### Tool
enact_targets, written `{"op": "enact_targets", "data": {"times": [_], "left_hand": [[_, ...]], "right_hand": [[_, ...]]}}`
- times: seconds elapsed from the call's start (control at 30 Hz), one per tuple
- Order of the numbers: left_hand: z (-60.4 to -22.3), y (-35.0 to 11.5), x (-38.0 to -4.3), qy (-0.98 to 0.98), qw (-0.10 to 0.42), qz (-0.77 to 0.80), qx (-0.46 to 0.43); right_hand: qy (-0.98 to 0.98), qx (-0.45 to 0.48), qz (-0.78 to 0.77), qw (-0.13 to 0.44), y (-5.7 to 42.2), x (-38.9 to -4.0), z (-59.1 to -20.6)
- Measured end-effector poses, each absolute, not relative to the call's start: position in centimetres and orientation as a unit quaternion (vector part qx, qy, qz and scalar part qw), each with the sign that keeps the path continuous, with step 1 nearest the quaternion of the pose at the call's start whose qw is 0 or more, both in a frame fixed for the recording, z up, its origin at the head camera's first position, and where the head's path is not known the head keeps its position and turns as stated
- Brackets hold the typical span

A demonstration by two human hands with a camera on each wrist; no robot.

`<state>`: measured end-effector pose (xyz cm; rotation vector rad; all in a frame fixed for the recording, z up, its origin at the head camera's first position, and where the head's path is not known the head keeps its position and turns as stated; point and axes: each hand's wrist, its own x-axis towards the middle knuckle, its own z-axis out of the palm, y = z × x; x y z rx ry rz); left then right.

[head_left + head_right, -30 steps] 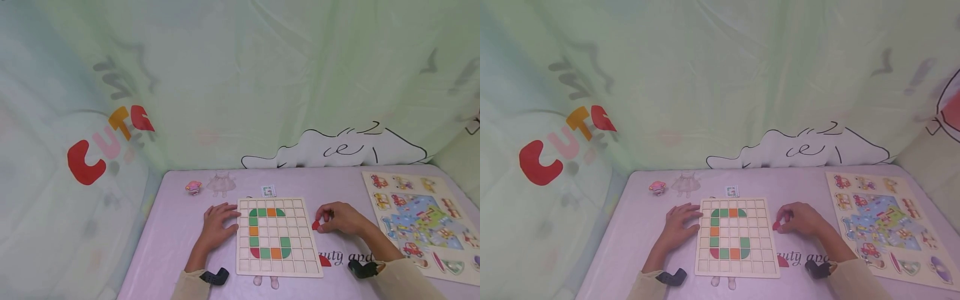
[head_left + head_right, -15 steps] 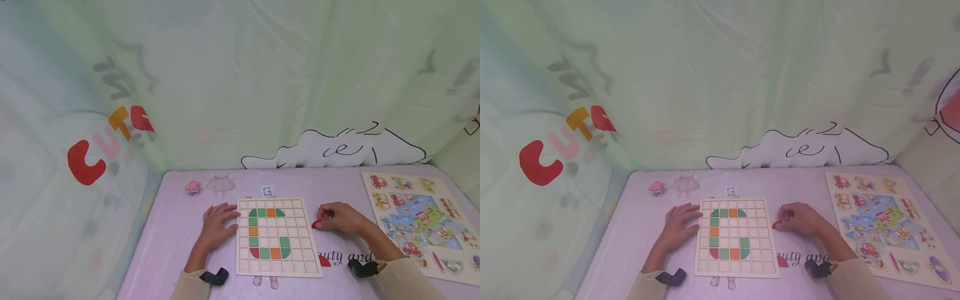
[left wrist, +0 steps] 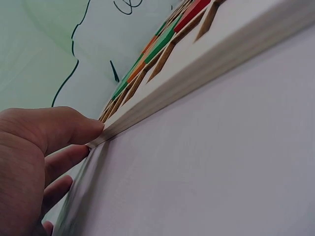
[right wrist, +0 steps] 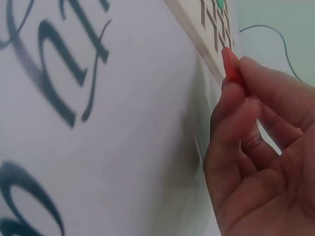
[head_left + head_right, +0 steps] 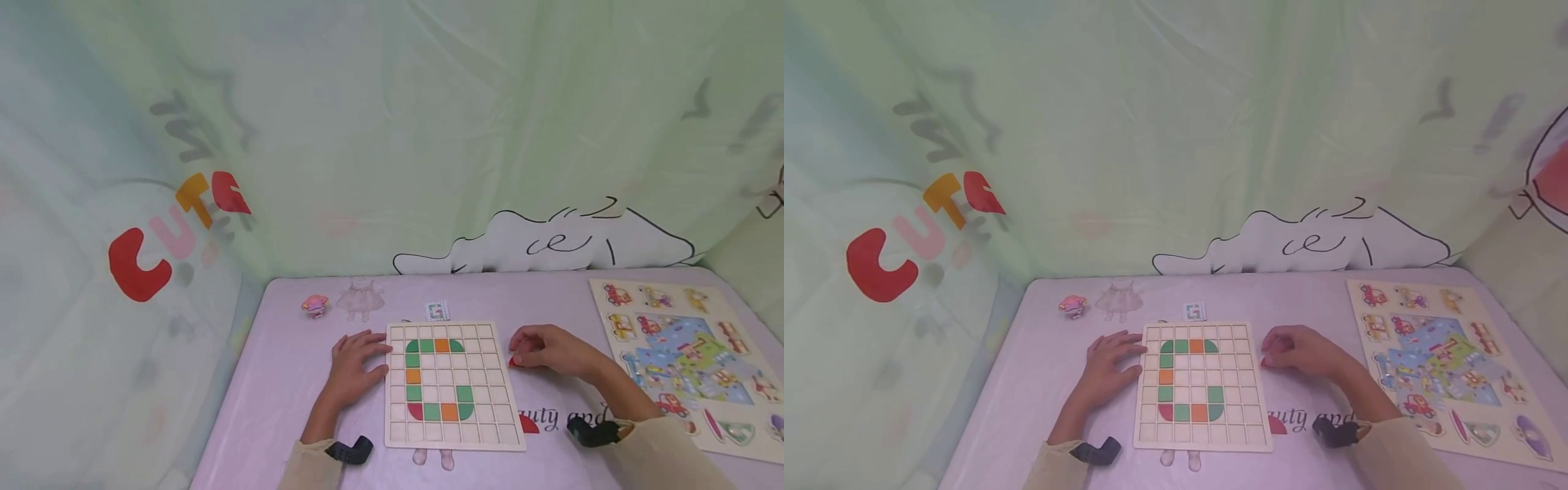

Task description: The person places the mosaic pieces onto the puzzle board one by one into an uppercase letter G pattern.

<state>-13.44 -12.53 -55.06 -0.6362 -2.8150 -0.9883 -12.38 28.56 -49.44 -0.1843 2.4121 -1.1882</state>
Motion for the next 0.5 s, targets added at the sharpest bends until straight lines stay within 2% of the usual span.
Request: {"op": "enact_targets", "data": {"times": [0.5], "left_hand": [[-55.3,-12.6,-13.5,-0.923,0.042,-0.324,-0.203]], "right_hand": [[0.831,-0.105,-0.481,0.258,26.2,-12.4,-49.1]]}}
